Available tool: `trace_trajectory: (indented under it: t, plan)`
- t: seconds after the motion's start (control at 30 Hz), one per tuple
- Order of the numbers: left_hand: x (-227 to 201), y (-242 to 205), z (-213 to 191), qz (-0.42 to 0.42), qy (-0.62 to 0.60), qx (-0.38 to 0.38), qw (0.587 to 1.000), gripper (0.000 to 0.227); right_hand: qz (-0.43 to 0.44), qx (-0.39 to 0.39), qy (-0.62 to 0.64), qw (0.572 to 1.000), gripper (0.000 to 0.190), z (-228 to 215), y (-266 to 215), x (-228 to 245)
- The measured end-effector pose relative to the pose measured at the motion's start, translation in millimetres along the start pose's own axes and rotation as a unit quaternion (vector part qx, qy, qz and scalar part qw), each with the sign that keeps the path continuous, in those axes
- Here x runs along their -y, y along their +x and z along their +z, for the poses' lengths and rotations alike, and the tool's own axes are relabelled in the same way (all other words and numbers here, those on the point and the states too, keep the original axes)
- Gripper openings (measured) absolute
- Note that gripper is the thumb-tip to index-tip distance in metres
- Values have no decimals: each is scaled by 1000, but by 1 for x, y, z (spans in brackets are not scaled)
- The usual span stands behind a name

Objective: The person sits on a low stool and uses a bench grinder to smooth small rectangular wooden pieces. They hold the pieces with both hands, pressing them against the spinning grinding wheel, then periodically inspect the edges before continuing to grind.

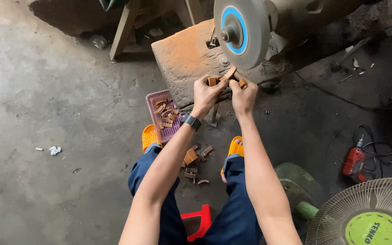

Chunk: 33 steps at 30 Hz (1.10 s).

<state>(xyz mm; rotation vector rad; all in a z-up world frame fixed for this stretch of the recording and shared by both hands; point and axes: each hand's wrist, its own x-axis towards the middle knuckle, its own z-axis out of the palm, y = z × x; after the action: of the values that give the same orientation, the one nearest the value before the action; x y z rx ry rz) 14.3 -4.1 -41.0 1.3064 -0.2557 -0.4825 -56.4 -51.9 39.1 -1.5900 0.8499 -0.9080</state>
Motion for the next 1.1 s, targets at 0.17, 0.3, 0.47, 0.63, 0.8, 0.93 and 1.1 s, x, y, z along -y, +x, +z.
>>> trace_trajectory:
  t: [0.17,0.3,0.47,0.63,0.8,0.93,1.1]
  plan:
    - [9,6,20,6,-15,-2,1000,21,14,-33,29,999,15,-10,10,-17]
    - [-11,2,38,-8,-71,6,997,18,-8,-36,50,998,16,-15,25,-27]
    - [-9,-2,16,5,-11,-11,1000,21,9,-18,64,998,14,-6,10,-18]
    - [-15,-20,0,42,108,-24,993,18,50,-26,72,996,4,-6,9,-64]
    - [-36,-30,-7,141,160,17,977,39,124,-21,58,990,12,-16,2,-36]
    - [-37,-18,-11,132,139,69,979,29,41,67,-84,993,8,-29,7,-40]
    - [-31,-12,0,42,115,58,991,9,8,90,-122,988,13,-38,6,-28]
